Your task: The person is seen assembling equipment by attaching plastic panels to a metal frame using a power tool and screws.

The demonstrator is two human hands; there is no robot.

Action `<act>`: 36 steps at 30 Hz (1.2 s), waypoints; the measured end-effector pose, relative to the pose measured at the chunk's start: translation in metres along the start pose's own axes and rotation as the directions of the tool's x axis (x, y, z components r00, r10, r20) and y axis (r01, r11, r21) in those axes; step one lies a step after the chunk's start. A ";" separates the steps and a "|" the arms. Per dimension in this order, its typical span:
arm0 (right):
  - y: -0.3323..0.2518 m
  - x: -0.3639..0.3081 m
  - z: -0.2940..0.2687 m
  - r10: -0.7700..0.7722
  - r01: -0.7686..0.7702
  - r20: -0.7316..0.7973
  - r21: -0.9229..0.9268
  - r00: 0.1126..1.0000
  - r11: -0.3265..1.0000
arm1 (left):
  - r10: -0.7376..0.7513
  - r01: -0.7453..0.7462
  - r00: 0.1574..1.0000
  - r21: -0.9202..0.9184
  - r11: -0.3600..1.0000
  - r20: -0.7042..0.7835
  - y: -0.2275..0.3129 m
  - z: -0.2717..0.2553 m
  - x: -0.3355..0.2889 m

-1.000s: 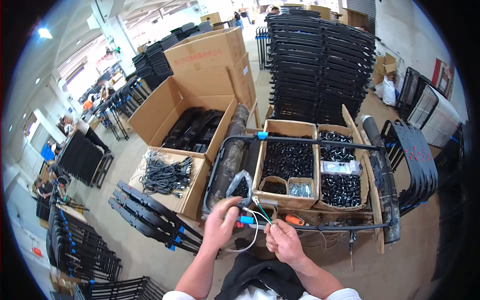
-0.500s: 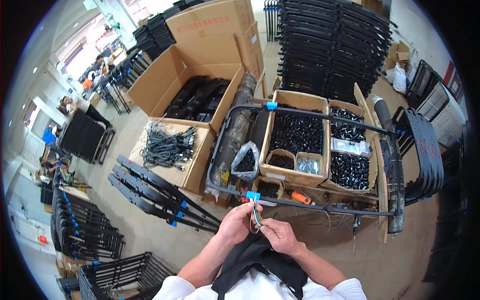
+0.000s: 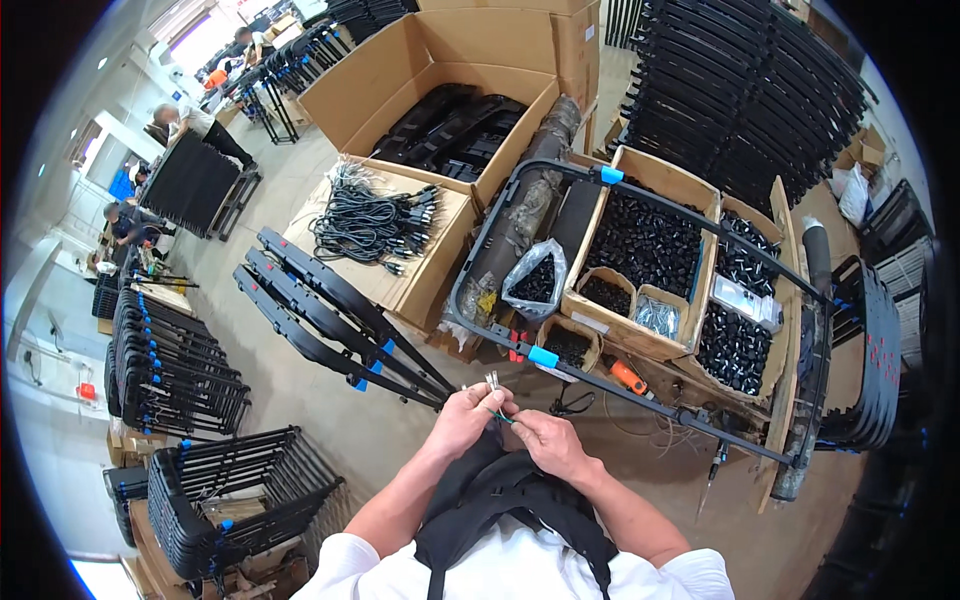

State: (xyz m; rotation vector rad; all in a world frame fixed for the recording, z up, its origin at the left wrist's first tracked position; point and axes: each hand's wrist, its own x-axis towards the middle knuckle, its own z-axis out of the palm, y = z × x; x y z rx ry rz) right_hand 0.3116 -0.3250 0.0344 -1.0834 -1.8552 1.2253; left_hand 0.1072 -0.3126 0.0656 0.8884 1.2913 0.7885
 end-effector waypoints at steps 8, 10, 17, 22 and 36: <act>0.049 0.034 0.046 0.365 -0.356 0.123 -0.088 0.923 0.930 | -0.084 0.075 0.995 -0.148 0.986 -0.061 -0.060 -0.049 0.075; 0.061 0.039 0.058 0.378 -0.365 0.118 -0.116 0.918 0.924 | -0.163 0.155 0.986 -0.179 0.972 -0.031 -0.065 -0.061 0.090; 0.082 0.060 0.081 0.333 -0.325 0.023 -0.173 0.943 0.930 | -0.158 0.158 0.987 -0.043 0.986 0.022 -0.074 -0.088 0.127; 0.092 0.061 0.093 0.277 -0.287 -0.083 -0.153 0.957 0.946 | -0.094 0.087 0.993 0.111 0.990 0.066 -0.067 -0.091 0.134; 0.081 0.079 0.099 0.358 -0.358 -0.027 -0.166 0.933 0.919 | -0.151 0.036 0.946 0.371 0.928 0.286 -0.061 -0.120 0.166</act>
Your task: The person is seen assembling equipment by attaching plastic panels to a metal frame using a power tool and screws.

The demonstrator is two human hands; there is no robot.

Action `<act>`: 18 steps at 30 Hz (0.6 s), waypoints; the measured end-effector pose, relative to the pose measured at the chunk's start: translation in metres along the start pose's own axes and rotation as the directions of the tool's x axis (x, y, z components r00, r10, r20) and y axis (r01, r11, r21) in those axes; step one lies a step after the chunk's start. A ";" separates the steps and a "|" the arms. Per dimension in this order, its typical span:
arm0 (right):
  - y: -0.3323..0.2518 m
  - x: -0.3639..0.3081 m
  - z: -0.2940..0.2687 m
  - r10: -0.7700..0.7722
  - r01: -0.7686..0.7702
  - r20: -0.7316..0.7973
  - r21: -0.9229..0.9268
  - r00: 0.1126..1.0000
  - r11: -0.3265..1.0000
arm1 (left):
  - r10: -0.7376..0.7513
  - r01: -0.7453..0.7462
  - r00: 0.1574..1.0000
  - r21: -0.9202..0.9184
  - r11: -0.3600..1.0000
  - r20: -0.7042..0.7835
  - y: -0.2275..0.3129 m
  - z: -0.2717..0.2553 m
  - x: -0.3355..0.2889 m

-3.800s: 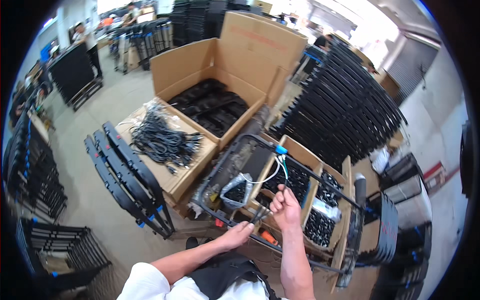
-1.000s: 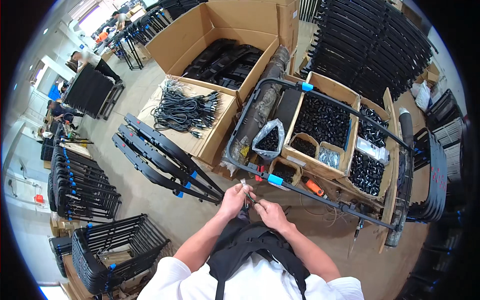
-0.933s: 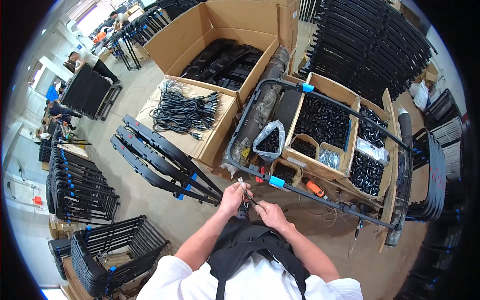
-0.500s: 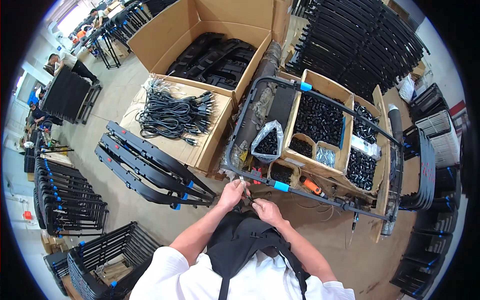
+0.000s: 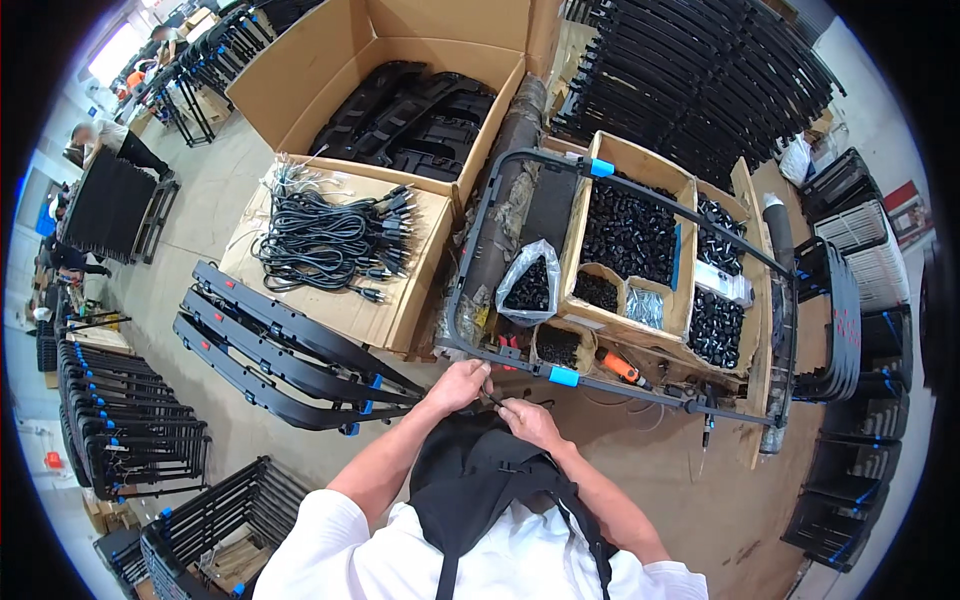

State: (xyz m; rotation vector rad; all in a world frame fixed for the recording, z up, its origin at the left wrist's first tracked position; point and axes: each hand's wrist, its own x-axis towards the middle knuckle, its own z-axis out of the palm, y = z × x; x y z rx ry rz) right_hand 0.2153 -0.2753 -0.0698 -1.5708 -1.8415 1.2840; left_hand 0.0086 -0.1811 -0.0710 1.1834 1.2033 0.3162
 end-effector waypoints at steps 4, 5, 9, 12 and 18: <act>0.001 0.001 0.001 -0.028 0.028 -0.014 0.029 1.000 0.999 | -0.058 0.053 0.994 -0.052 0.997 -0.096 0.010 0.007 -0.007; 0.002 0.001 0.002 -0.049 0.050 -0.024 0.042 0.998 0.998 | -0.061 0.054 0.986 -0.045 0.997 -0.153 0.009 0.010 -0.009; 0.005 0.004 0.006 -0.059 0.059 -0.036 0.017 0.998 0.998 | -0.012 -0.009 0.964 -0.076 0.997 -0.267 0.004 0.024 -0.008; 0.001 0.005 0.006 -0.005 0.005 0.027 -0.003 1.000 1.000 | -0.074 0.053 0.968 -0.091 0.994 -0.240 0.013 0.023 -0.013; -0.004 0.006 0.011 -0.012 0.011 0.015 0.019 1.000 1.000 | -0.049 0.062 0.966 0.042 0.997 -0.255 0.019 0.019 -0.016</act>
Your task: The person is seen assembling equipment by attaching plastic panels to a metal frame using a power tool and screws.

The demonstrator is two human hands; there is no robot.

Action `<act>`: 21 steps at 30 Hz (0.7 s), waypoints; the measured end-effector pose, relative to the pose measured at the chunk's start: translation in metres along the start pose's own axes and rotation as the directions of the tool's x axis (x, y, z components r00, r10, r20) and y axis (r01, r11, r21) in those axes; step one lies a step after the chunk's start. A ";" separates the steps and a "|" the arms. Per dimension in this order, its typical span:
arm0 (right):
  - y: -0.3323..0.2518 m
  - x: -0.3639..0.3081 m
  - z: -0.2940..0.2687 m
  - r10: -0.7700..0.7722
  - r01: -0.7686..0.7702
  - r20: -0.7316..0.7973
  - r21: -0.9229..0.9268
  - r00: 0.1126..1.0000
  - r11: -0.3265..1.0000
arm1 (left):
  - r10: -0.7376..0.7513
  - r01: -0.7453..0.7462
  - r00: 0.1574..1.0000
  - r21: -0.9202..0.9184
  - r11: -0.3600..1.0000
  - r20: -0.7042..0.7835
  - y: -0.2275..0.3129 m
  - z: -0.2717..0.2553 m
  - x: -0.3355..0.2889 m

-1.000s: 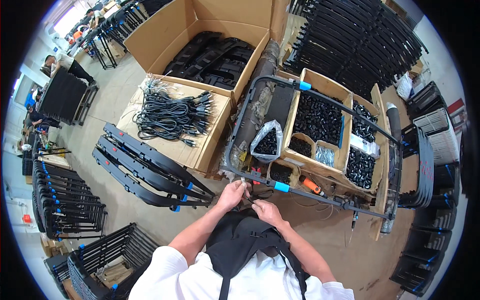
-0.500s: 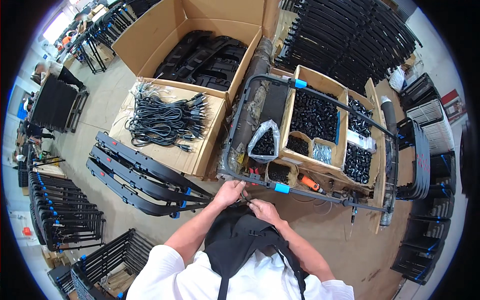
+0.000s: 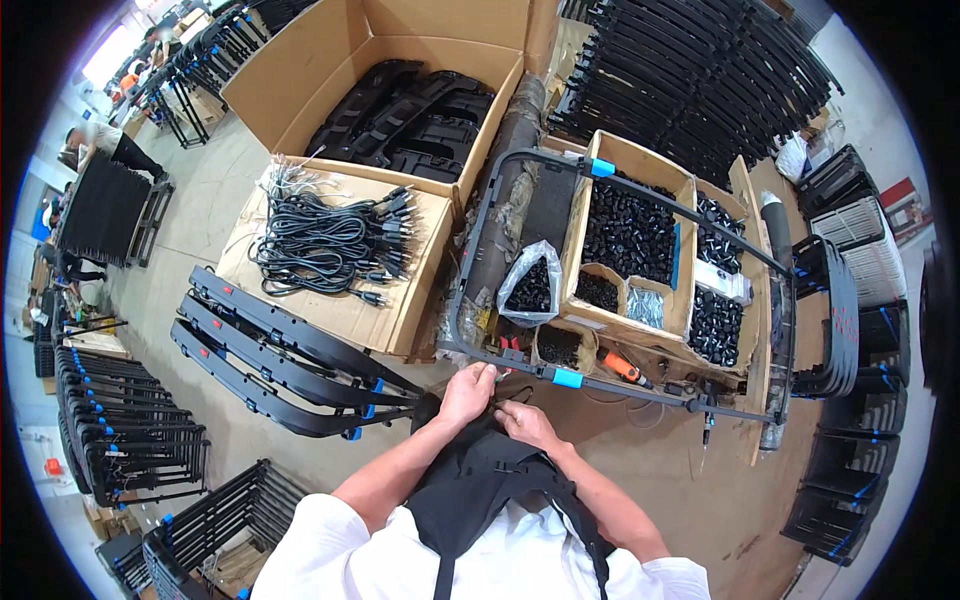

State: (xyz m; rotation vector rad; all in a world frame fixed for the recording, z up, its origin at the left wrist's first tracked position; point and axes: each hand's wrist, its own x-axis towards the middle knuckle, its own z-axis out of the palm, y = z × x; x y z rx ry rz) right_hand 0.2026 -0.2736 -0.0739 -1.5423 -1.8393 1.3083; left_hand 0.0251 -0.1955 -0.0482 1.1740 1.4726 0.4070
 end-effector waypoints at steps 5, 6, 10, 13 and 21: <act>-0.003 0.004 0.002 0.031 -0.031 0.008 0.001 0.999 1.000 | 0.154 -0.154 0.988 -0.080 0.985 -0.004 -0.012 -0.001 0.002; -0.005 0.004 0.003 0.032 -0.032 0.010 0.001 0.999 0.999 | 0.153 -0.153 0.988 -0.082 0.985 -0.005 -0.012 -0.002 0.005; -0.008 0.007 0.006 0.011 -0.010 -0.049 0.022 0.999 1.000 | -0.001 0.012 0.992 -0.090 0.996 0.127 -0.018 -0.008 0.018; -0.019 0.011 0.003 0.095 -0.090 -0.049 0.094 0.994 0.992 | 0.078 -0.079 0.997 -0.129 0.989 -0.012 -0.033 -0.011 0.014; -0.023 0.038 0.008 0.236 -0.201 -0.067 0.337 0.969 0.920 | -0.032 -0.007 0.971 0.163 0.987 0.235 -0.066 -0.035 -0.025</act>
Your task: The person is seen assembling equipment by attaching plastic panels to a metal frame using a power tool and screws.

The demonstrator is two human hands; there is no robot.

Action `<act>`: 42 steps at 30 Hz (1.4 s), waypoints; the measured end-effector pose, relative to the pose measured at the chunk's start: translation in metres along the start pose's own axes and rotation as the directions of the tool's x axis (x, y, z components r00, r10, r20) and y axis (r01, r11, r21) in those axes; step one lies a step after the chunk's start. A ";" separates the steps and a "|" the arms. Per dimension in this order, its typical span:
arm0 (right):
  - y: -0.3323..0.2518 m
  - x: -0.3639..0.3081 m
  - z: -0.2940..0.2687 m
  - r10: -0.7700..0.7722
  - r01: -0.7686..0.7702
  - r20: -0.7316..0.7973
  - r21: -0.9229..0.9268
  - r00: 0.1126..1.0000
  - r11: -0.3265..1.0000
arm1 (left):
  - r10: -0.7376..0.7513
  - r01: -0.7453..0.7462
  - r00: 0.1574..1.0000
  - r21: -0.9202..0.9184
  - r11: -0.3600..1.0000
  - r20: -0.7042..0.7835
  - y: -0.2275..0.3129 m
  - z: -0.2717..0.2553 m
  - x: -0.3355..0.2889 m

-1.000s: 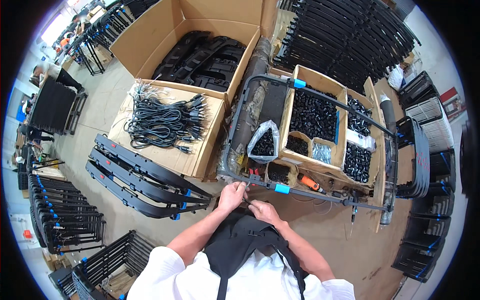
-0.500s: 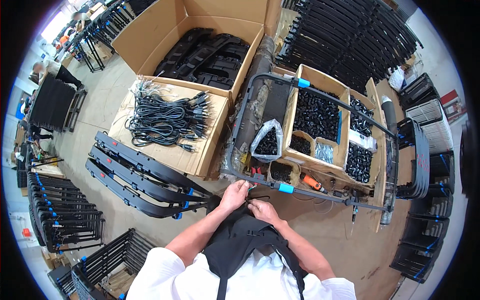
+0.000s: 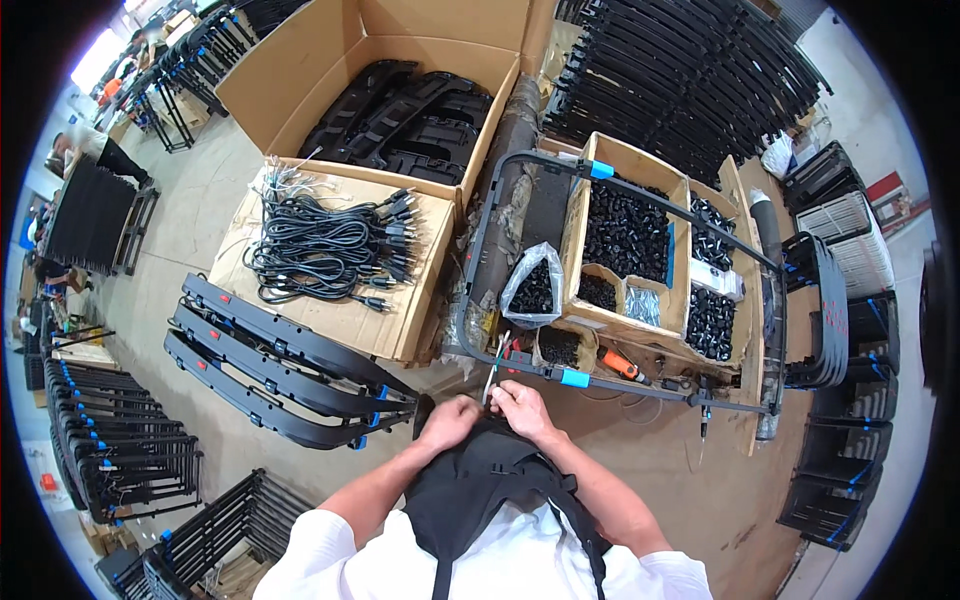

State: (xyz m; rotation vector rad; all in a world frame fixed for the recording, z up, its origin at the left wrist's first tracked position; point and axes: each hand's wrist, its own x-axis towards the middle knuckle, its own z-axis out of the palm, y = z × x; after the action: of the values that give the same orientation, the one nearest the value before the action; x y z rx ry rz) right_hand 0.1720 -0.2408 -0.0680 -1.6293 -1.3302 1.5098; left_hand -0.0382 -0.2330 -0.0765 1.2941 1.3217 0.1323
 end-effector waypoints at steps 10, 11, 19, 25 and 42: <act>-0.022 -0.004 -0.004 -0.011 -0.012 -0.061 -0.369 0.998 0.929 | 0.255 -0.273 0.930 0.034 0.961 0.263 -0.018 0.017 0.021; -0.041 -0.008 -0.011 -0.181 0.120 -0.024 -0.666 0.983 0.736 | 0.255 -0.271 0.933 0.028 0.962 0.255 -0.025 0.015 0.021; -0.088 0.073 -0.088 0.157 -0.136 -0.010 -0.556 0.988 0.820 | 0.274 -0.260 0.949 -0.106 0.960 0.156 -0.048 0.015 0.011; -0.063 0.116 -0.073 0.197 -0.151 0.381 -0.148 0.904 0.978 | 0.213 -0.204 0.970 -0.084 0.975 0.119 -0.035 0.008 -0.011; -0.041 0.146 -0.080 0.165 0.061 -0.349 0.554 0.923 0.830 | -0.018 -0.048 0.975 -0.292 0.955 -0.221 0.030 0.019 -0.017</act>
State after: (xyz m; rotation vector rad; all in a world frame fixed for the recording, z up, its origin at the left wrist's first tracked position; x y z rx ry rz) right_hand 0.2182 -0.0758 -0.0741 -1.4697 -0.5538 1.3438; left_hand -0.0127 -0.2459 -0.0493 1.0553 1.4183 0.4797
